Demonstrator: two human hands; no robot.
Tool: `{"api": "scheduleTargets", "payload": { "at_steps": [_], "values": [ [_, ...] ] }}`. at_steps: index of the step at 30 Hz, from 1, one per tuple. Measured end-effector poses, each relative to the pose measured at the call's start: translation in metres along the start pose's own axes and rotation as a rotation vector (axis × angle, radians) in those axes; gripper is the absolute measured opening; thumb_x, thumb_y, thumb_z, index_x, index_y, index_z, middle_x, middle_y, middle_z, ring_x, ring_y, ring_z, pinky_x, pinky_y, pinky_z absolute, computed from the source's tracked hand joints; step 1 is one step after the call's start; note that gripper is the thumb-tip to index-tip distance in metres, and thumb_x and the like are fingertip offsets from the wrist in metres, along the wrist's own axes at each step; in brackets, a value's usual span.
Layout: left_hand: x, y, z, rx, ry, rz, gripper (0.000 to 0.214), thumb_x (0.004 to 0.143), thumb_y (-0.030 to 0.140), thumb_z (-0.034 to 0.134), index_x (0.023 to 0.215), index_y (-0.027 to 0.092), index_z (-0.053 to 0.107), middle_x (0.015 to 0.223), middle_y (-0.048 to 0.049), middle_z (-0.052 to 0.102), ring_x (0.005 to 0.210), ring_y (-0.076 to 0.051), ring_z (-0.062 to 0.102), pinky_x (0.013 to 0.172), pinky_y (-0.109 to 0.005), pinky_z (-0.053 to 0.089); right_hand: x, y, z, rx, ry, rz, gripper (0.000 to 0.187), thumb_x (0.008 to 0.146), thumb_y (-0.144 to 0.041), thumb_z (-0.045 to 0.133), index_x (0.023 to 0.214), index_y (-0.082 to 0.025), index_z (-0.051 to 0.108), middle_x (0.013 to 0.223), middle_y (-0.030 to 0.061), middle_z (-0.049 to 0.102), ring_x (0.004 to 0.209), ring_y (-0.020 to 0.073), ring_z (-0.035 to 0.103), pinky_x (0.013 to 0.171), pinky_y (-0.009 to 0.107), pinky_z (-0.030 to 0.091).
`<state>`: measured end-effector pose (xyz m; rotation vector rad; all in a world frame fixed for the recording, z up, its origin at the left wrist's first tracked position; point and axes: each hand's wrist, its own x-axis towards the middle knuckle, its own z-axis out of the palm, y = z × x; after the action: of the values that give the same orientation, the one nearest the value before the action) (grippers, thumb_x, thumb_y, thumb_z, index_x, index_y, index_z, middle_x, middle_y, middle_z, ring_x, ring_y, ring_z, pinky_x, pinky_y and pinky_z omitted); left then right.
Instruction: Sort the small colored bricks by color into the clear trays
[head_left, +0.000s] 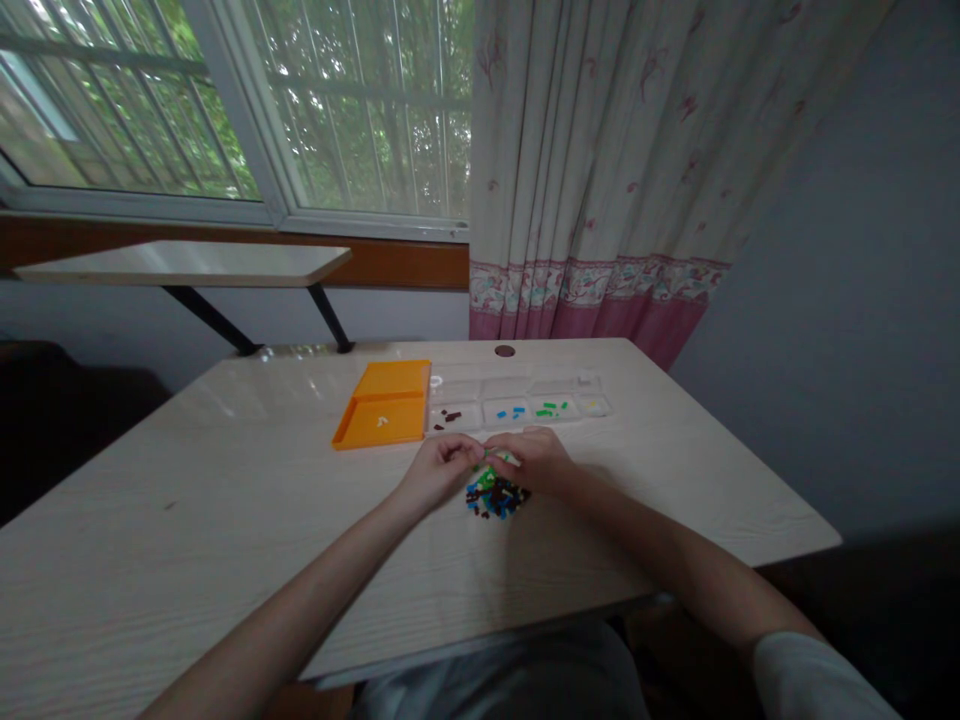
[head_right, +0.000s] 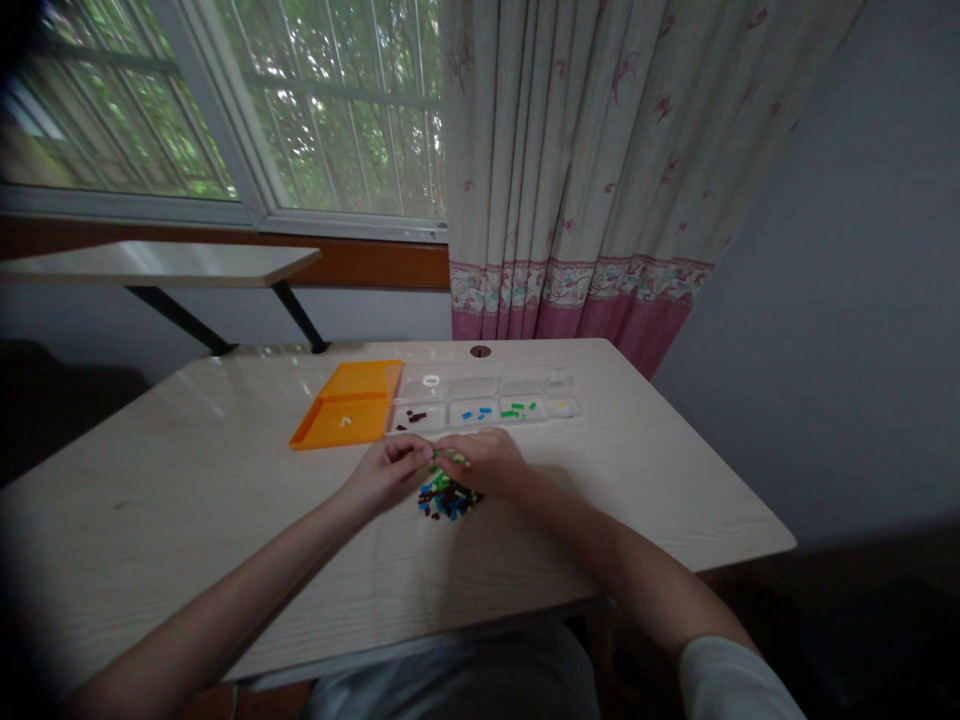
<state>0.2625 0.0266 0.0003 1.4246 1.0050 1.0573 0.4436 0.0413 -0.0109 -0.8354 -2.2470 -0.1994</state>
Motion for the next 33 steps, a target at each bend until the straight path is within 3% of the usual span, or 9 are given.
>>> {"api": "scheduleTargets", "payload": {
  "at_steps": [8, 14, 17, 24, 33],
  "values": [
    [0.001, -0.005, -0.004, 0.152, -0.029, 0.077, 0.029, 0.072, 0.039, 0.057, 0.074, 0.011, 0.063, 0.065, -0.0033, 0.061, 0.060, -0.012, 0.052, 0.059, -0.023, 0.040, 0.003, -0.001, -0.006, 0.065, 0.015, -0.009, 0.019, 0.081, -0.034, 0.051, 0.086, -0.022, 0.066, 0.067, -0.0022, 0.068, 0.050, 0.0065, 0.055, 0.056, 0.018, 0.039],
    [-0.006, 0.002, -0.017, 0.841, -0.064, 0.288, 0.022, 0.081, 0.032, 0.046, 0.086, 0.018, 0.063, 0.082, -0.0045, 0.061, 0.076, -0.016, 0.055, 0.069, -0.026, 0.041, 0.008, 0.010, -0.020, 0.025, 0.141, 0.097, 0.022, 0.080, -0.035, 0.051, 0.081, -0.021, 0.068, 0.057, -0.0017, 0.064, 0.045, 0.0063, 0.050, 0.056, 0.017, 0.040],
    [-0.008, 0.003, -0.020, 1.036, -0.136, 0.318, 0.023, 0.083, 0.030, 0.042, 0.091, 0.020, 0.062, 0.090, -0.0048, 0.059, 0.082, -0.016, 0.056, 0.072, -0.026, 0.042, 0.010, 0.018, -0.029, 0.045, 0.202, 0.158, 0.023, 0.080, -0.035, 0.052, 0.082, -0.019, 0.068, 0.048, -0.0030, 0.055, 0.041, 0.0060, 0.043, 0.050, 0.017, 0.038],
    [-0.007, -0.002, -0.020, 1.169, -0.234, 0.309, 0.027, 0.085, 0.030, 0.037, 0.100, 0.022, 0.059, 0.095, -0.0049, 0.056, 0.084, -0.016, 0.057, 0.073, -0.026, 0.043, 0.009, 0.020, -0.032, 0.177, 0.336, 0.340, 0.027, 0.077, -0.039, 0.053, 0.082, -0.017, 0.067, 0.039, -0.0073, 0.033, 0.036, 0.0061, 0.028, 0.040, 0.018, 0.031],
    [-0.006, -0.002, -0.021, 1.194, -0.280, 0.330, 0.027, 0.086, 0.029, 0.037, 0.099, 0.024, 0.059, 0.092, -0.0040, 0.054, 0.082, -0.015, 0.056, 0.068, -0.023, 0.042, 0.007, 0.022, -0.029, 0.085, 0.330, 0.271, 0.027, 0.078, -0.041, 0.052, 0.080, -0.019, 0.069, 0.038, -0.0061, 0.035, 0.037, 0.0069, 0.032, 0.045, 0.019, 0.035]
  ]
}}
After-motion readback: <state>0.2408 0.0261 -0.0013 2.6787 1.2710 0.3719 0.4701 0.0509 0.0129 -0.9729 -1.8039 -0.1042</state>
